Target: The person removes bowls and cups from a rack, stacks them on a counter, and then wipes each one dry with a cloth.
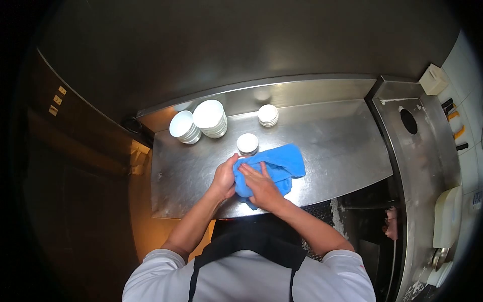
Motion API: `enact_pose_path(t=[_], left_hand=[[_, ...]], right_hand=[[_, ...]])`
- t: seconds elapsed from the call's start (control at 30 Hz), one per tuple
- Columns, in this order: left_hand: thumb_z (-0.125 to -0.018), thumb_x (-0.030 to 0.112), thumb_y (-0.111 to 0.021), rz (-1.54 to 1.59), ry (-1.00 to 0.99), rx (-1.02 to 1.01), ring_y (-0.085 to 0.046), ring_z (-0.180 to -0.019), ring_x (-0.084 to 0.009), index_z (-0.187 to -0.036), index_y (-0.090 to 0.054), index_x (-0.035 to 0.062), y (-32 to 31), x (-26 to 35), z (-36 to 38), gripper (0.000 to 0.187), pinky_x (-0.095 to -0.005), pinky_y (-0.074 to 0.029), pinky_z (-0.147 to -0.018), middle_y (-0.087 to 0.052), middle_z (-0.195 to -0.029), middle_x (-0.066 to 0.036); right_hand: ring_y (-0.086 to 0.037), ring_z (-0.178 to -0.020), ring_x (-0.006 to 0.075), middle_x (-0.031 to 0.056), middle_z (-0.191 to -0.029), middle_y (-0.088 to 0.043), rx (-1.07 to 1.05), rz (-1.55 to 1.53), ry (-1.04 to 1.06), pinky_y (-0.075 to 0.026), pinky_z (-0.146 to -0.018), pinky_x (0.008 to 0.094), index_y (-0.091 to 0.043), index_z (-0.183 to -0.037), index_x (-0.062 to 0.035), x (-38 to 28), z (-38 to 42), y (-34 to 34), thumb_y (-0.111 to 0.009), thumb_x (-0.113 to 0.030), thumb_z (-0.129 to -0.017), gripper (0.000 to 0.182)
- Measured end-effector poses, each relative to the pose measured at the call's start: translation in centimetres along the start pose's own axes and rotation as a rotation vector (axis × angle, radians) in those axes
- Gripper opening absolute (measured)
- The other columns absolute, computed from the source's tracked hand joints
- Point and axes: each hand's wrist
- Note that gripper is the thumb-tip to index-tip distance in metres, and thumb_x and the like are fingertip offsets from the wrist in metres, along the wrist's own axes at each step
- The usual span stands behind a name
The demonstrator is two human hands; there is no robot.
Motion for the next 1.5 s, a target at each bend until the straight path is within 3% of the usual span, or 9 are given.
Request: enact_pose_path(t=[0.1, 0.23, 0.47, 0.67, 0.77, 0.9, 1.0, 1.27, 1.5], left_hand=[[-0.106, 0.037, -0.036, 0.059, 0.032, -0.136, -0.061, -0.111, -0.0266, -0.127, -0.053, -0.0028, -0.1, 0.2, -0.5, 0.048, -0.0418, -0.047, -0.1, -0.061, -0.119, -0.019], [-0.106, 0.039, -0.036, -0.132, -0.145, -0.126, -0.061, -0.107, -0.0232, -0.131, -0.049, 0.0017, -2.1, 0.5, 1.1, 0.047, -0.038, -0.048, -0.094, -0.059, -0.122, -0.015], [-0.095, 0.01, -0.063, -0.347, -0.284, -0.264, -0.058, -0.089, -0.0065, -0.109, -0.06, 0.003, -1.3, -1.9, 0.7, 0.015, -0.0223, -0.047, -0.082, -0.065, -0.098, -0.001], [-0.096, 0.006, -0.059, -0.36, -0.431, -0.092, -0.061, -0.081, -0.0075, -0.108, -0.06, 0.0005, -1.2, -2.8, -0.3, 0.014, -0.0247, -0.05, -0.074, -0.067, -0.092, -0.003], [-0.087, -0.001, -0.061, -1.091, -0.87, 0.034, -0.071, -0.085, -0.0301, -0.1, -0.065, -0.0012, -3.6, -2.3, 1.8, 0.013, -0.0369, -0.055, -0.079, -0.07, -0.094, -0.018], [-0.085, -0.002, -0.063, -1.101, -1.167, -0.079, -0.07, -0.089, -0.0352, -0.099, -0.066, 0.0003, -2.8, -2.6, 0.1, 0.015, -0.0445, -0.055, -0.087, -0.071, -0.098, -0.017], [-0.084, -0.001, -0.064, -1.174, -1.241, -0.078, -0.069, -0.092, -0.0342, -0.098, -0.067, 0.0016, -2.5, -2.9, -0.8, 0.014, -0.0472, -0.054, -0.09, -0.071, -0.096, -0.015], [-0.087, 0.009, -0.066, -1.24, -1.085, 0.307, -0.064, -0.096, -0.0396, -0.097, -0.063, 0.0024, 1.9, -2.8, -0.1, 0.012, -0.0455, -0.051, -0.087, -0.066, -0.094, -0.019], [-0.084, 0.01, -0.067, -1.656, -0.962, 0.39, -0.06, -0.101, -0.0298, -0.098, -0.063, 0.0059, 10.2, -1.4, -4.0, 0.014, -0.0607, -0.023, -0.111, -0.066, -0.099, -0.011]], right_hand=[[-0.06, -0.118, 0.034, 0.0179, -0.119, -0.065, 0.09, 0.02, 0.031, -0.033, -0.112, 0.0509, -0.06, -0.124, -0.0006, 1.2, 0.2, 1.6, -0.067, 0.001, -0.075, 0.05], [-0.066, -0.095, 0.0251, 0.0156, -0.102, -0.068, 0.397, -0.419, -0.394, -0.05, -0.087, 0.0346, -0.064, -0.113, 0.0025, 0.4, -0.3, 3.5, -0.062, -0.003, -0.087, 0.027], [-0.064, -0.084, 0.0152, 0.0076, -0.089, -0.07, 0.624, -0.421, -0.563, -0.05, -0.077, 0.0314, -0.069, -0.101, -0.0002, 4.4, -0.4, 4.6, -0.059, -0.012, -0.096, 0.016], [-0.061, -0.112, 0.0233, 0.0179, -0.121, -0.064, 0.665, -0.55, -0.412, -0.046, -0.097, 0.0355, -0.061, -0.12, 0.0051, 1.2, 0.9, 2.5, -0.06, -0.012, -0.093, 0.032], [-0.034, -0.135, 0.0301, 0.0234, -0.146, -0.033, 0.49, -0.453, -0.236, -0.027, -0.111, 0.0401, -0.045, -0.135, 0.0077, -0.8, -0.4, 1.9, -0.057, -0.014, -0.094, 0.047], [-0.06, -0.096, 0.0217, 0.0157, -0.105, -0.065, 0.465, -0.737, -0.681, -0.047, -0.086, 0.0341, -0.06, -0.11, 0.0042, 0.7, -1.2, 2.5, -0.053, -0.023, -0.1, 0.03], [-0.054, -0.07, 0.0146, 0.0066, -0.074, -0.061, 0.548, -0.619, -0.67, -0.046, -0.066, 0.0324, -0.061, -0.089, 0.0022, 1.3, -1.5, 2.0, -0.055, -0.026, -0.1, 0.031], [-0.061, -0.075, 0.0164, 0.0085, -0.078, -0.065, 0.635, -0.3, -0.593, -0.049, -0.068, 0.0347, -0.064, -0.088, 0.0017, 1.7, -0.3, 3.0, -0.057, -0.026, -0.099, 0.031], [-0.06, -0.089, 0.0147, 0.0053, -0.099, -0.064, 0.941, -0.734, -0.562, -0.048, -0.082, 0.0309, -0.06, -0.11, -0.0014, 5.2, 0.0, 7.7, -0.053, -0.036, -0.102, 0.037]])
Point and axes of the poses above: each hand's wrist, its own z-axis away from the middle knuckle, its own y-axis out of the back of the hand, x = y × z
